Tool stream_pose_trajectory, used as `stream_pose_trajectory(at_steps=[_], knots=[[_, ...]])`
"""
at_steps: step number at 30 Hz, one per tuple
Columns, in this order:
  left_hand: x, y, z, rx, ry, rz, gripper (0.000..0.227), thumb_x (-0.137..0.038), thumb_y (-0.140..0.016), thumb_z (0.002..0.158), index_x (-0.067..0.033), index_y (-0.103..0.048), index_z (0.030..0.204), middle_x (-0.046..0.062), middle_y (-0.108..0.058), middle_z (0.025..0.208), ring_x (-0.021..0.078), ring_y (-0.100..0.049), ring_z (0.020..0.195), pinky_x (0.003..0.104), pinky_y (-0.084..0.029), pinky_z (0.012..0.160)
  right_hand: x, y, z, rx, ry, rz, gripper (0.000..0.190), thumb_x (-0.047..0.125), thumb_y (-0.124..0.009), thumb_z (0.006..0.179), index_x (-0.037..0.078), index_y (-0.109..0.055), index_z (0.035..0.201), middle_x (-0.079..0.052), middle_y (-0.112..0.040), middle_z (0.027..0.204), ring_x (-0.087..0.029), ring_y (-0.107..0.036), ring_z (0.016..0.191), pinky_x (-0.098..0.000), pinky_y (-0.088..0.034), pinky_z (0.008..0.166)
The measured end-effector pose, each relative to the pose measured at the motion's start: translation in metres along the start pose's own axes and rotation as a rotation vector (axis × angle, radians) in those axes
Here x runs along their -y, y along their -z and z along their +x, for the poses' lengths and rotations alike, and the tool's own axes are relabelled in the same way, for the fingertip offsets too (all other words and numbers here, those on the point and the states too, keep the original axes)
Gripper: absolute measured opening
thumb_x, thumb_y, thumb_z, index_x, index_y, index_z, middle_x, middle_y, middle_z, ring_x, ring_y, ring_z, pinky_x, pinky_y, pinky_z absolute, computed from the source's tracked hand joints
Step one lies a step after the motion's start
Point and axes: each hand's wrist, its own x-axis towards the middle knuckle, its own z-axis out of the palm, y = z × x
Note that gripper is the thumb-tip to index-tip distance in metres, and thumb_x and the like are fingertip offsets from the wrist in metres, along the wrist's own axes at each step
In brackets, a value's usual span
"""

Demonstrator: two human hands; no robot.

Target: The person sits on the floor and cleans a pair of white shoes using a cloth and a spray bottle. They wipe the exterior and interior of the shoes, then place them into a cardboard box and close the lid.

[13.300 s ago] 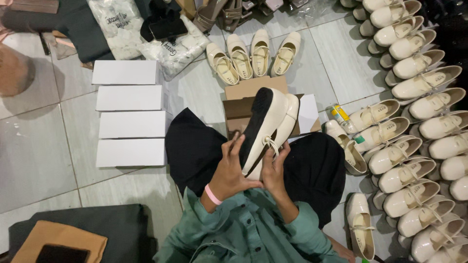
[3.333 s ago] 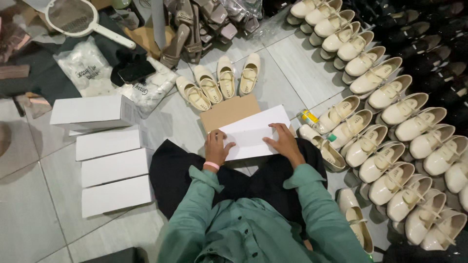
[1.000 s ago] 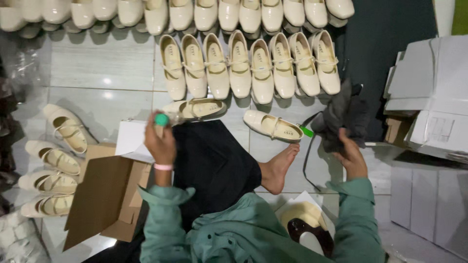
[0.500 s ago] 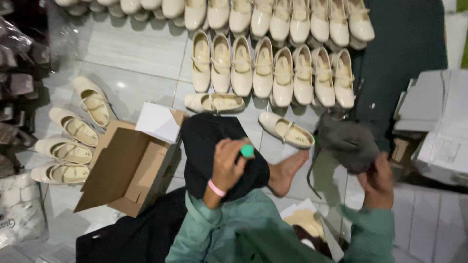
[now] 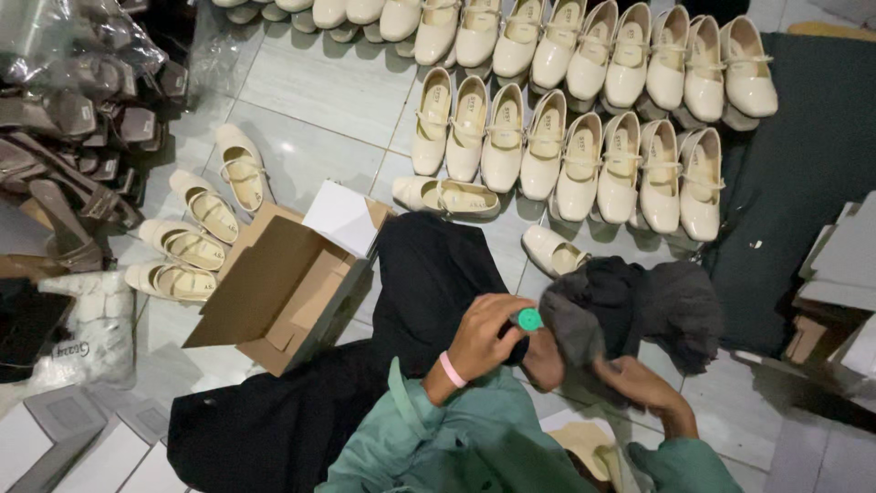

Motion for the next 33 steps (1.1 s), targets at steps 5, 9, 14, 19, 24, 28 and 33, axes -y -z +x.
stream_pose_trajectory(at_steps=[5, 9, 14, 19, 24, 28, 33], knots=[[0.002, -0.001, -0.009, 0.0, 0.073, -0.008, 0.038, -0.012, -0.082, 0.083, -0.0071, -0.07, 0.119, 0.012, -0.072, 0.109, 0.0312, -0.068, 0.108, 0.042, -0.051, 0.095, -0.015, -0.037, -0.017, -0.027, 0.398, 1.212, 0.051, 0.009, -0.081, 0.069, 0.008, -0.066, 0.118, -0.006, -0.073, 0.106, -0.023, -0.069, 0.098, -0.0409, -0.057, 0.083], [-0.009, 0.009, -0.008, -0.026, 0.053, -0.025, 0.04, -0.01, -0.082, 0.082, -0.0071, -0.07, 0.12, 0.012, -0.072, 0.109, 0.0311, -0.069, 0.108, 0.042, -0.052, 0.096, -0.003, -0.009, -0.044, -0.211, 0.527, 0.408, 0.04, 0.023, -0.082, 0.08, -0.004, -0.069, 0.107, -0.011, -0.066, 0.102, -0.02, -0.06, 0.093, -0.0328, -0.049, 0.083], [-0.023, 0.019, -0.007, -0.056, 0.018, -0.043, 0.046, -0.008, -0.083, 0.081, -0.0054, -0.066, 0.124, 0.012, -0.073, 0.112, 0.0316, -0.069, 0.107, 0.042, -0.054, 0.096, 0.047, 0.022, -0.115, -0.651, 0.771, -0.046, 0.065, 0.041, -0.075, 0.087, 0.004, -0.052, 0.135, -0.013, -0.037, 0.138, -0.027, -0.043, 0.122, -0.0369, -0.041, 0.1], [-0.028, 0.012, -0.005, -0.01, 0.029, -0.229, 0.071, -0.006, -0.079, 0.09, 0.0016, -0.04, 0.148, 0.011, -0.075, 0.125, 0.0309, -0.073, 0.116, 0.04, -0.056, 0.104, 0.143, -0.001, -0.089, -0.685, 1.404, 0.1, 0.075, 0.057, -0.051, 0.106, -0.004, -0.039, 0.147, -0.021, -0.029, 0.162, -0.036, -0.025, 0.156, -0.0463, -0.026, 0.126], [-0.029, 0.002, -0.008, 0.016, 0.101, -0.243, 0.087, -0.009, -0.082, 0.088, 0.0051, -0.029, 0.156, 0.015, -0.074, 0.123, 0.033, -0.073, 0.116, 0.042, -0.056, 0.104, 0.168, -0.049, -0.057, -0.405, 1.278, 0.381, 0.07, 0.05, -0.074, 0.093, -0.007, -0.061, 0.131, -0.021, -0.067, 0.128, -0.03, -0.067, 0.11, -0.0378, -0.054, 0.099], [-0.022, -0.005, -0.009, 0.045, 0.125, -0.189, 0.091, -0.01, -0.082, 0.088, 0.0066, -0.027, 0.159, 0.017, -0.075, 0.123, 0.0345, -0.072, 0.113, 0.042, -0.057, 0.101, 0.161, -0.042, -0.048, -0.472, 1.359, 0.348, 0.06, 0.044, -0.082, 0.091, -0.005, -0.061, 0.118, -0.017, -0.068, 0.117, -0.027, -0.068, 0.099, -0.0347, -0.058, 0.086], [-0.008, -0.026, -0.02, 0.225, 0.033, -0.01, 0.097, -0.013, -0.081, 0.089, 0.0128, -0.018, 0.158, 0.018, -0.073, 0.119, 0.0378, -0.066, 0.103, 0.044, -0.052, 0.095, 0.126, -0.031, -0.045, -0.589, 1.276, -0.072, 0.061, 0.037, -0.087, 0.074, -0.006, -0.066, 0.112, -0.017, -0.068, 0.115, -0.029, -0.07, 0.098, -0.0374, -0.058, 0.082]])
